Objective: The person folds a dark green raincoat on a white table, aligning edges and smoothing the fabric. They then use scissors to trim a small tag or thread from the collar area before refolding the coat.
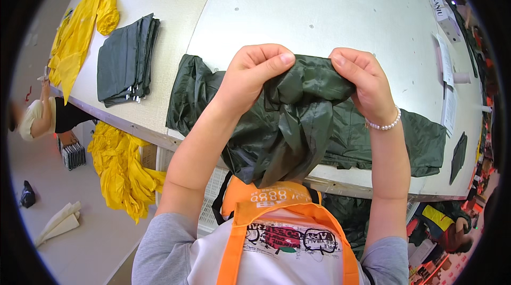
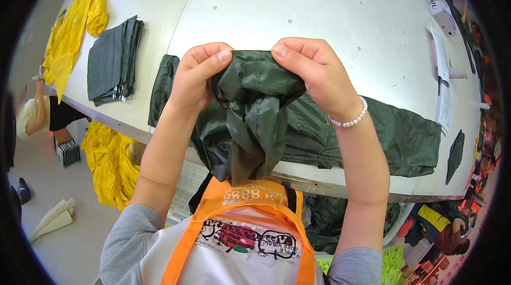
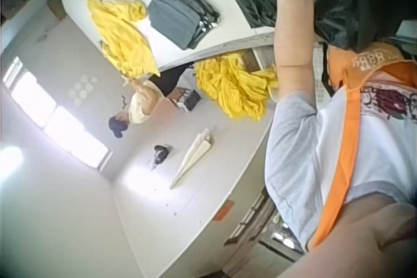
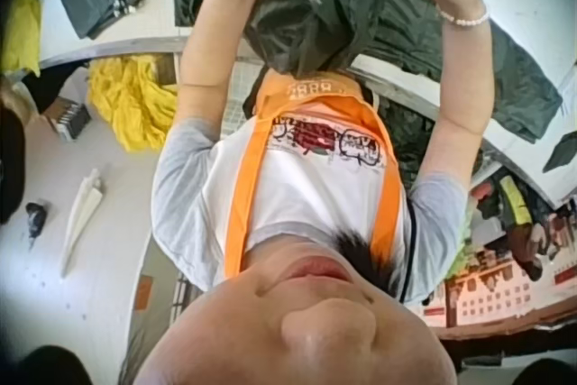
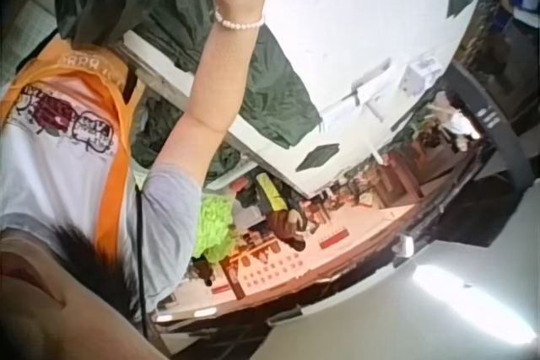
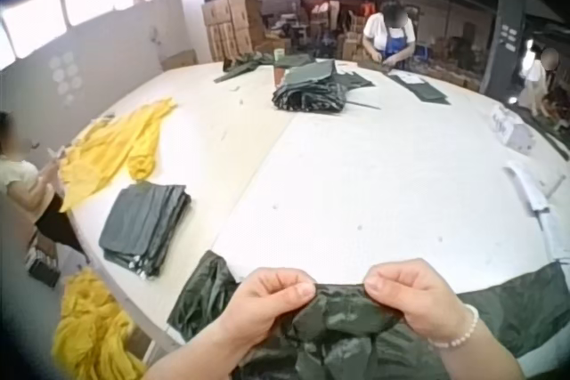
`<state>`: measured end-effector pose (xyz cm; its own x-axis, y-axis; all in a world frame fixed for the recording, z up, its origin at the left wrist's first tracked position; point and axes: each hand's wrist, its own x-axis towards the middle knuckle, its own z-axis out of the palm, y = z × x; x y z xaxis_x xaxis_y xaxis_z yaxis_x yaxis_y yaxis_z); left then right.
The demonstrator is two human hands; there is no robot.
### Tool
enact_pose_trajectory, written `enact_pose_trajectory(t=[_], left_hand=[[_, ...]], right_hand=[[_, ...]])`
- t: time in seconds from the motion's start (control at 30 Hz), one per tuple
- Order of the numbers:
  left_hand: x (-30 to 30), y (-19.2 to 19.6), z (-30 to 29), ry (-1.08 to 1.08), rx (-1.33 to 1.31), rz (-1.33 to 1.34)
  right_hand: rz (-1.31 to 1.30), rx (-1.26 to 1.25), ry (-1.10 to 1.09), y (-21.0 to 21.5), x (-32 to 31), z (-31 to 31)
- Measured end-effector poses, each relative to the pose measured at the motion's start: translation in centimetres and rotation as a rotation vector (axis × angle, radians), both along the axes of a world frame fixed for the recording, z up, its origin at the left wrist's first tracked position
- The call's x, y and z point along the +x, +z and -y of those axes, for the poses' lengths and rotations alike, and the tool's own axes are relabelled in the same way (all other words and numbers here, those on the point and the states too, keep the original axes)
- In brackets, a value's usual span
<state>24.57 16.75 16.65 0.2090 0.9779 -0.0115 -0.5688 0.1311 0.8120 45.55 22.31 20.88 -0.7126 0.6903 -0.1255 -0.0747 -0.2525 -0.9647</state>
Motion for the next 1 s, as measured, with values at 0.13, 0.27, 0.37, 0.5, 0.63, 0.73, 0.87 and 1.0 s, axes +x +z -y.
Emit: enact_pose_trajectory(t=[0.13,0.27,0.37,0.5,0.63,0.73,0.87,1.0], left_hand=[[-0.6,0.4,-0.5,0.029,0.095,-0.302],[-1.6,-1.1,-1.0,0.044,0.222,-0.350],[-0.9,-2.3,-0.9,0.105,0.247,-0.249],[0.4,-2.6,-0.7,0.118,0.126,-0.118],[-1.1,-1.9,-1.9,-0.094,0.185,0.067],[0.5,1.2,-0.9,-0.198,0.044,0.421],[0.9,3.3,-2.7,0.109,0.439,-0.437],[-5.0,0.6,-3.8,0.738,0.754,-0.690]], right_hand=[[0.053,0.111,-0.032,-0.4,0.5,-0.3],[0.012,0.190,-0.142,0.3,0.6,-0.1],[-0.070,0.193,-0.214,0.3,1.1,-0.6],[-0.040,0.268,-0.268,-0.1,1.0,-0.4],[0.052,0.256,-0.242,-0.6,1.1,-0.1],[0.151,0.195,-0.070,-1.2,1.6,0.1],[0.367,1.010,-0.285,-1.6,8.3,-3.1],[0.483,0.892,-0.432,0.0,25.0,-3.8]])
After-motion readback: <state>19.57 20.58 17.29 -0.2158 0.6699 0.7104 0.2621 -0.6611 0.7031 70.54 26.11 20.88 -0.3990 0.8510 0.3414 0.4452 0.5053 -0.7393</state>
